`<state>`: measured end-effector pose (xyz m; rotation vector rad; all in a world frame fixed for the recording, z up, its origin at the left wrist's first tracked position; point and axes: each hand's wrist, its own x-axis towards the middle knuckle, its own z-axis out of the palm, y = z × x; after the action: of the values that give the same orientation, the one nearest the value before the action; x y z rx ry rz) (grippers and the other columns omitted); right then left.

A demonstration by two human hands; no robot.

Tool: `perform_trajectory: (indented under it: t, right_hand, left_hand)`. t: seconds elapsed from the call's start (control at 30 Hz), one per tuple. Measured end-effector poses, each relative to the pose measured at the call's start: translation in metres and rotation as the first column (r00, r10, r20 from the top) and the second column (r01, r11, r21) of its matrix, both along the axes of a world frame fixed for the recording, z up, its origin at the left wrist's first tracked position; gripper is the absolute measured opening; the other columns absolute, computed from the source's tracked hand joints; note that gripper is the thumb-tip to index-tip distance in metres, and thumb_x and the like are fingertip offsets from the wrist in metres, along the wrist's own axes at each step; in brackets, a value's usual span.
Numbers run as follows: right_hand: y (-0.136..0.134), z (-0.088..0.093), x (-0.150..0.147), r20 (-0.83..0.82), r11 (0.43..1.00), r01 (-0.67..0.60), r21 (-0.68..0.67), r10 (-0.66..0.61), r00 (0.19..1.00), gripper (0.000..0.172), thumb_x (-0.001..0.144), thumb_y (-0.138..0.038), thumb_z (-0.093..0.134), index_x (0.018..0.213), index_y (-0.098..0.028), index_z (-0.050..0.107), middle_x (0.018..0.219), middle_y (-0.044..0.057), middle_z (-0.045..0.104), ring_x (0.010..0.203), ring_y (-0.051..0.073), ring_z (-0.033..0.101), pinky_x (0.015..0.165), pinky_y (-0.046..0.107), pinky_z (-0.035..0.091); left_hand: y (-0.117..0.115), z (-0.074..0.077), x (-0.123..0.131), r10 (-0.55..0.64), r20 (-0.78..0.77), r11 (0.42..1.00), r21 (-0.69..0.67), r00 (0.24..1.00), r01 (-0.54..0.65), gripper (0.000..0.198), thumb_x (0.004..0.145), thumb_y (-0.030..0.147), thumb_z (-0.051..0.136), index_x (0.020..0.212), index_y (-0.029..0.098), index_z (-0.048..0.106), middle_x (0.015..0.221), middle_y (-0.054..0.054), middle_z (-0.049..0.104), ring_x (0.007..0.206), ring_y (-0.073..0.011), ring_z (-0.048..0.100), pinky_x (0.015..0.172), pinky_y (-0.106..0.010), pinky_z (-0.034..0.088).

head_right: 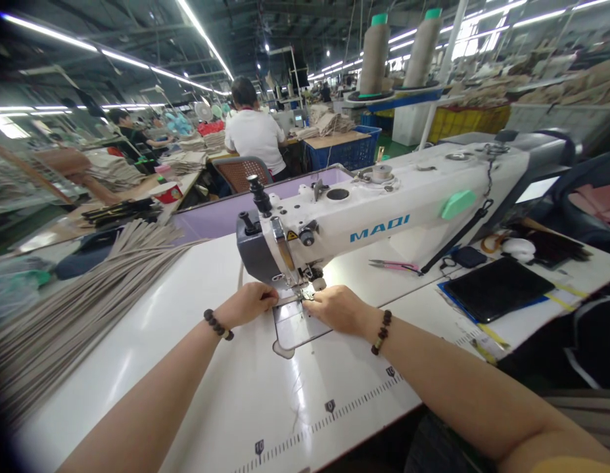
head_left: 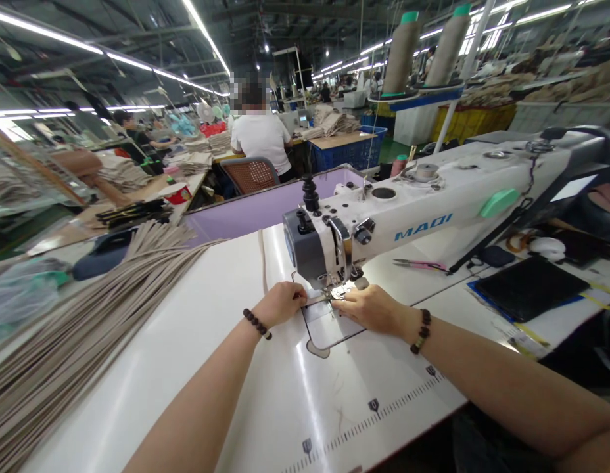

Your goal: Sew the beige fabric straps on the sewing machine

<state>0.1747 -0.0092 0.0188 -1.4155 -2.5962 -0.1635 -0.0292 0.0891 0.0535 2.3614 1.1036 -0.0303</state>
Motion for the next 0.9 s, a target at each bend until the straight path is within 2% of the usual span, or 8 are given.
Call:
perform_trajectory:
  t: [0.1,0.2,0.53,0.63,0.7,0.77,0.83,0.9]
  right_hand:
    - [0.001,0.001,0.000,-0.005,1.000,0.002,-0.007,-0.002,1.000,0.017,0.090,-0.020,0.051,0.103,-0.019,0.062,0.075,0.002,0.065,0.065,0.016,0.059,0.050,0.028,0.029]
    - [0.001,0.002,0.000,-0.013,1.000,0.003,-0.025,-0.004,1.000,0.018,0.092,-0.021,0.049,0.103,-0.019,0.063,0.076,0.003,0.066,0.066,0.016,0.059,0.050,0.028,0.029]
    - [0.002,0.004,-0.001,-0.119,0.980,0.031,-0.198,-0.056,0.991,0.022,0.091,-0.019,0.047,0.106,-0.016,0.062,0.083,0.010,0.066,0.073,0.021,0.059,0.056,0.031,0.030]
    - [-0.009,0.012,-0.005,-0.230,0.951,0.091,-0.294,-0.163,0.960,0.022,0.092,-0.019,0.044,0.091,-0.013,0.064,0.083,0.011,0.066,0.076,0.022,0.059,0.061,0.031,0.036]
    - [-0.024,0.017,-0.011,-0.305,0.909,0.110,-0.402,-0.246,0.920,0.033,0.094,-0.022,0.036,0.075,-0.013,0.061,0.071,0.008,0.066,0.066,0.017,0.060,0.058,0.028,0.040]
    - [-0.045,0.021,-0.021,-0.460,0.764,0.012,-0.645,-0.401,0.792,0.038,0.095,-0.029,0.033,0.068,-0.014,0.055,0.060,0.003,0.063,0.051,0.012,0.057,0.050,0.024,0.042]
    - [-0.068,0.022,-0.034,-0.569,0.466,-0.329,-0.821,-0.709,0.417,0.030,0.087,-0.040,0.047,0.073,-0.014,0.053,0.065,0.003,0.064,0.052,0.011,0.057,0.052,0.023,0.045]
    - [-0.091,0.019,-0.048,-0.462,0.348,-0.640,-0.685,-0.887,0.012,0.035,0.072,-0.044,0.067,0.083,-0.013,0.055,0.077,0.005,0.067,0.066,0.012,0.062,0.066,0.025,0.047]
  left_hand:
    - [-0.017,-0.002,0.000,0.110,0.084,0.966,-0.243,0.990,-0.087,0.009,0.079,0.016,0.048,0.085,0.015,0.055,0.052,0.006,0.053,0.045,-0.0103,0.049,0.045,-0.019,0.037]
    - [-0.038,-0.007,0.007,0.316,0.173,0.865,-0.455,0.933,-0.209,0.005,0.078,0.012,0.047,0.080,0.016,0.049,0.045,0.008,0.049,0.037,-0.0090,0.045,0.039,-0.018,0.034]
    - [-0.061,-0.009,0.025,0.592,0.197,0.713,-0.580,0.782,-0.394,0.015,0.077,0.002,0.047,0.076,0.016,0.044,0.043,0.007,0.049,0.032,-0.0091,0.044,0.035,-0.019,0.035]
    - [-0.078,-0.003,0.026,0.701,0.242,0.565,-0.762,0.671,-0.316,0.013,0.079,0.005,0.048,0.080,0.017,0.043,0.046,0.005,0.054,0.039,-0.0108,0.052,0.044,-0.021,0.043]
    - [-0.102,-0.002,0.023,0.770,0.269,0.416,-0.900,0.579,-0.134,0.012,0.078,0.010,0.055,0.082,0.015,0.046,0.058,-0.001,0.061,0.052,-0.0121,0.059,0.058,-0.024,0.049]
    - [-0.133,-0.006,0.015,0.801,0.268,0.270,-0.960,0.536,0.075,0.021,0.075,0.023,0.066,0.086,0.012,0.052,0.072,-0.007,0.066,0.064,-0.0129,0.062,0.069,-0.026,0.050]
    - [-0.166,-0.015,-0.001,0.772,0.246,0.161,-0.968,0.586,0.194,0.038,0.070,0.038,0.073,0.091,0.010,0.058,0.080,-0.010,0.067,0.069,-0.0146,0.064,0.072,-0.027,0.049]
    - [-0.196,-0.023,-0.024,0.684,0.218,0.130,-0.975,0.696,0.178,0.042,0.069,0.045,0.073,0.093,0.012,0.063,0.083,-0.011,0.069,0.074,-0.0188,0.066,0.076,-0.031,0.048]
